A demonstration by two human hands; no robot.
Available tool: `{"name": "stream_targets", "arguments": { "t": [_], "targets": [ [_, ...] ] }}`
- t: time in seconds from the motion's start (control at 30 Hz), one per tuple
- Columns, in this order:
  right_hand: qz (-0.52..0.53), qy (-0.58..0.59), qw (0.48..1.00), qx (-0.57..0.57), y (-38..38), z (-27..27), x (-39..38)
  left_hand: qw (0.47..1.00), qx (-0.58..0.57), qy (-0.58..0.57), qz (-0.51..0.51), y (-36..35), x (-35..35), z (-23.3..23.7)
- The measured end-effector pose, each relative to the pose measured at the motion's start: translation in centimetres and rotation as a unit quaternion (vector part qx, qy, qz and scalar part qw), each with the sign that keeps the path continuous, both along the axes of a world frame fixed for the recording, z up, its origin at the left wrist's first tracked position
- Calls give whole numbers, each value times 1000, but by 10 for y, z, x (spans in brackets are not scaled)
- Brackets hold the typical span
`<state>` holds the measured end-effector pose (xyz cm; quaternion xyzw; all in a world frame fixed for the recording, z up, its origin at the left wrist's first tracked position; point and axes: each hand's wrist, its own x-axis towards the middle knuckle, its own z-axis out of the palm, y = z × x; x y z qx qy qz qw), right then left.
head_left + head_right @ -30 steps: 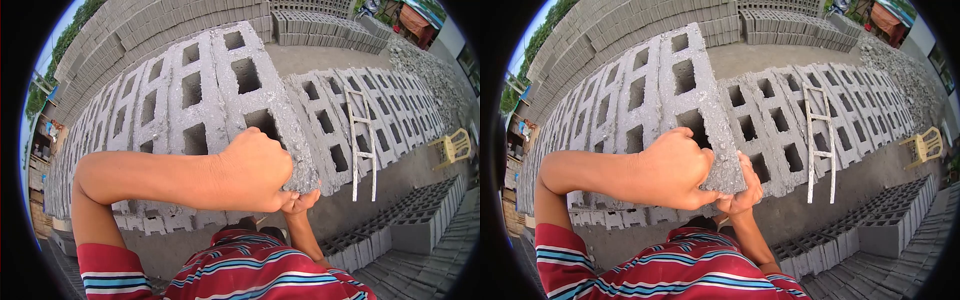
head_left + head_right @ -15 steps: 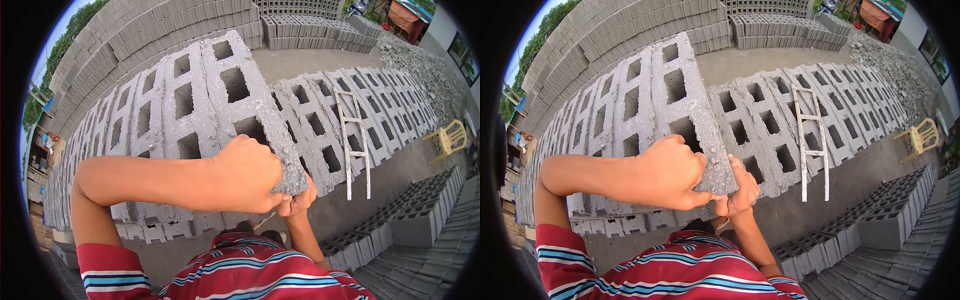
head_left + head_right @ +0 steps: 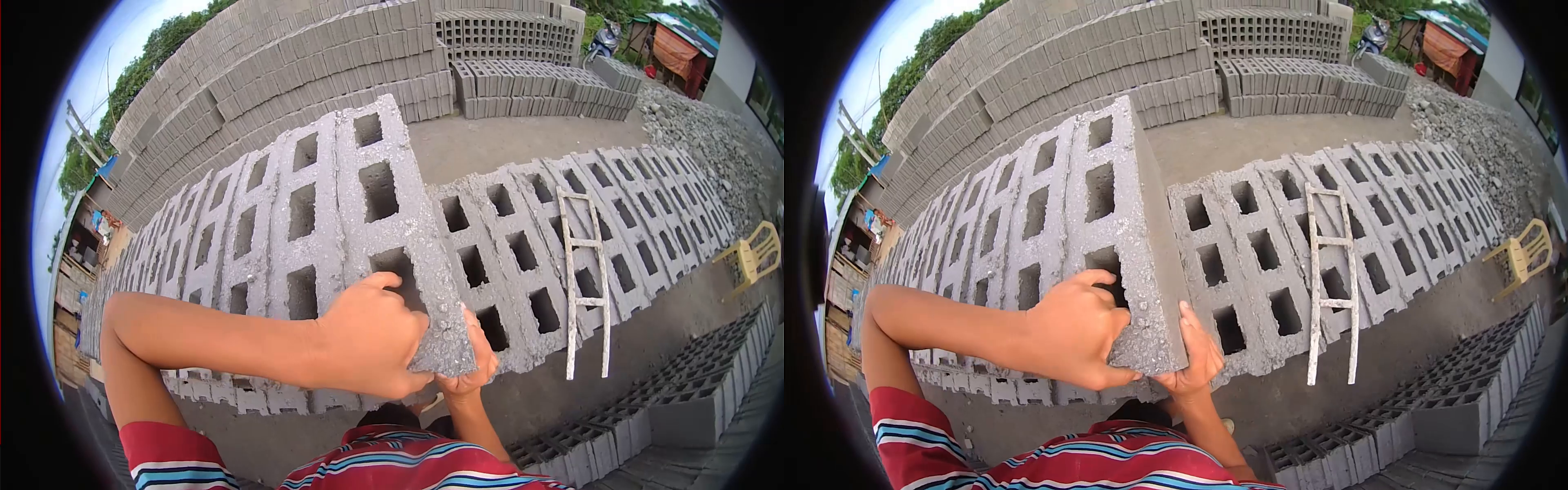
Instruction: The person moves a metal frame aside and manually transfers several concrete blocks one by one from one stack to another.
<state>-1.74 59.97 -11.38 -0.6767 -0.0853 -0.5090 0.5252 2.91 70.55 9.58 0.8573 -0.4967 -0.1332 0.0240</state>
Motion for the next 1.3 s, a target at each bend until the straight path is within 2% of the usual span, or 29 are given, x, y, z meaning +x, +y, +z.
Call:
{"name": "stream_targets", "arguments": {
  "t": [0.1, 0.17, 0.27, 0.37, 0.47, 0.57, 0.8, 0.97, 1.13, 1.2, 1.3],
  "targets": [
    [-12, 28, 999, -17, -3, 10, -4, 999, 27, 35, -11, -2, 3, 3],
    [-19, 35, 999, -35, -3, 10, -4, 999, 26, 14, -32, -2, 5, -1],
    [-27, 36, 999, -17, -1, 14, -4, 997, 56, 34, -51, -3, 9, 3],
    [-40, 41, 998, -8, 4, -2, -2, 994, 67, 60, -54, -5, 11, 6],
    [-29, 81, 996, 29, 7, 2, -7, 994, 69, 67, -59, -5, 12, 7],
    [-39, 47, 998, 17, 7, -3, -6, 992, 77, 61, -74, -5, 14, 10],
    [-54, 58, 996, 28, 9, -4, -10, 986, 114, 96, -81, -9, 15, 16],
    [-59, 47, 997, 34, 9, -2, -8, 988, 120, 76, -62, -10, 13, 16],
    [-32, 15, 998, 47, 7, -6, -3, 993, 101, 54, -35, -5, 6, 11],
    [16, 79, 994, 74, 5, 9, -13, 995, 95, 31, -18, -3, 4, 8],
    [67, 200, 969, -128, -37, 49, -40, 991, 135, 20, -19, -3, 1, 18]
  ]
}}
